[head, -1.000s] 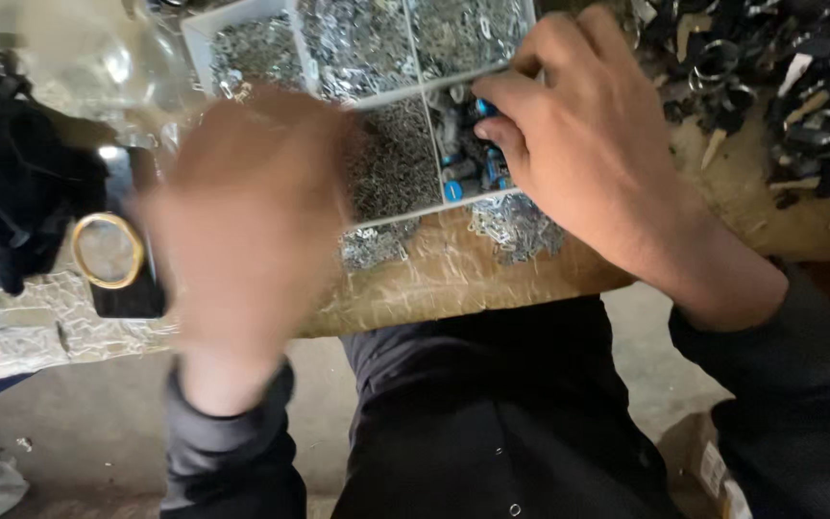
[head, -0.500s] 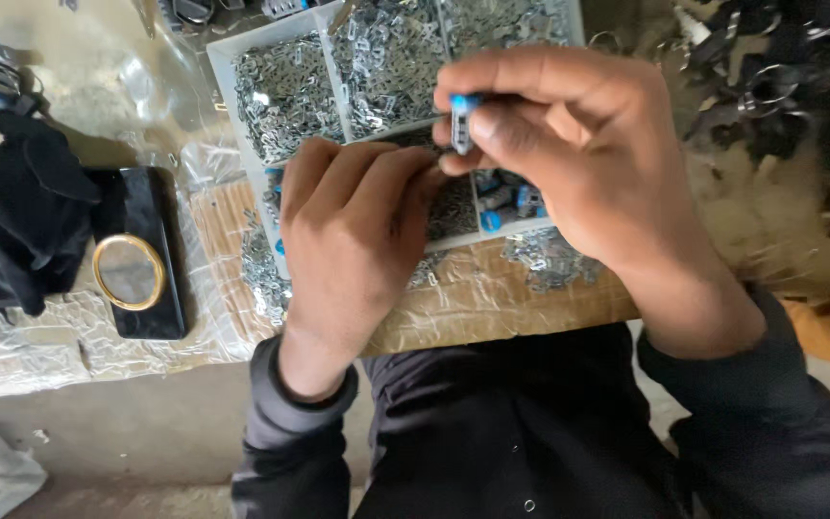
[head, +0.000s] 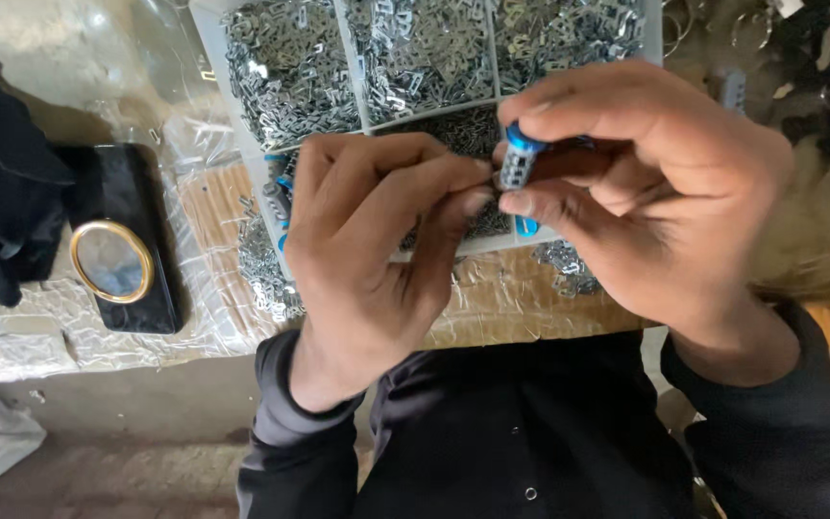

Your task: The person sits at a workbench and assembles small lock components by hand. They pick up a gray cylindrical body with a blue cap, insert small metal pins and hooks into it, press the parts into place, and set the finished unit back on the table, repeating the cycle with parts from a compartment box.

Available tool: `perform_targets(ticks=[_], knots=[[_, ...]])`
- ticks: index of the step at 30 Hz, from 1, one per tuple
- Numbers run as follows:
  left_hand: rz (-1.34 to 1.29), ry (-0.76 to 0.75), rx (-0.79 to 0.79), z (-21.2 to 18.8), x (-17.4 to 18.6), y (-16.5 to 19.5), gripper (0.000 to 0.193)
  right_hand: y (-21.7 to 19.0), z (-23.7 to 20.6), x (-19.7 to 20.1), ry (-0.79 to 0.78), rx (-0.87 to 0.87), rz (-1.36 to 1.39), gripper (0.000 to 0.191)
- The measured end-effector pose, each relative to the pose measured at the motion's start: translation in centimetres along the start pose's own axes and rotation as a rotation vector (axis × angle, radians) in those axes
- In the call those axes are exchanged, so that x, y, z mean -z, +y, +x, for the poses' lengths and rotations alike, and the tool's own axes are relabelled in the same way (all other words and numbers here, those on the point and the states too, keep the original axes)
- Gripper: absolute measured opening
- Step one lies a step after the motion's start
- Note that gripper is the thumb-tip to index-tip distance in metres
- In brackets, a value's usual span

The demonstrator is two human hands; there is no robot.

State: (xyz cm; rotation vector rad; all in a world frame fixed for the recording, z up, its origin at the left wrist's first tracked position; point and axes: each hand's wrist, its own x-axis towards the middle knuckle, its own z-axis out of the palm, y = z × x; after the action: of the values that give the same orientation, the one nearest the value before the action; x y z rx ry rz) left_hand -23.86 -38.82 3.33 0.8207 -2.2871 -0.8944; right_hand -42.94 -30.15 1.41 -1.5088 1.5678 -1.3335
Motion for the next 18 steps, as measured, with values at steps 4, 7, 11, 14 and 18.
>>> perform_targets(ticks=[4,7,11,14,18], knots=[[-0.174,0.032,0.03,-0.5,-0.4,-0.3,0.016,0.4,0.0,0.0,-0.042,0.064,0.034,0.027],[-0.297,0.03,0.049,-0.9,-0.8,-0.5,0.013,0.4,0.0,0.0,-0.051,0.081,0.075,0.027],[-0.433,0.058,0.068,-1.1,-1.0,-0.7,0.011,0.3,-0.1,0.2,-0.065,0.08,0.048,0.027],[-0.412,0.073,0.062,-1.2,-1.1,-0.6,0.013,0.3,-0.2,0.3,-0.047,0.048,0.051,0.027],[-0.369,0.061,0.078,-1.1,-0.9,-0.4,0.014,0.5,-0.3,0.3,-0.058,0.116,-0.008,0.026]])
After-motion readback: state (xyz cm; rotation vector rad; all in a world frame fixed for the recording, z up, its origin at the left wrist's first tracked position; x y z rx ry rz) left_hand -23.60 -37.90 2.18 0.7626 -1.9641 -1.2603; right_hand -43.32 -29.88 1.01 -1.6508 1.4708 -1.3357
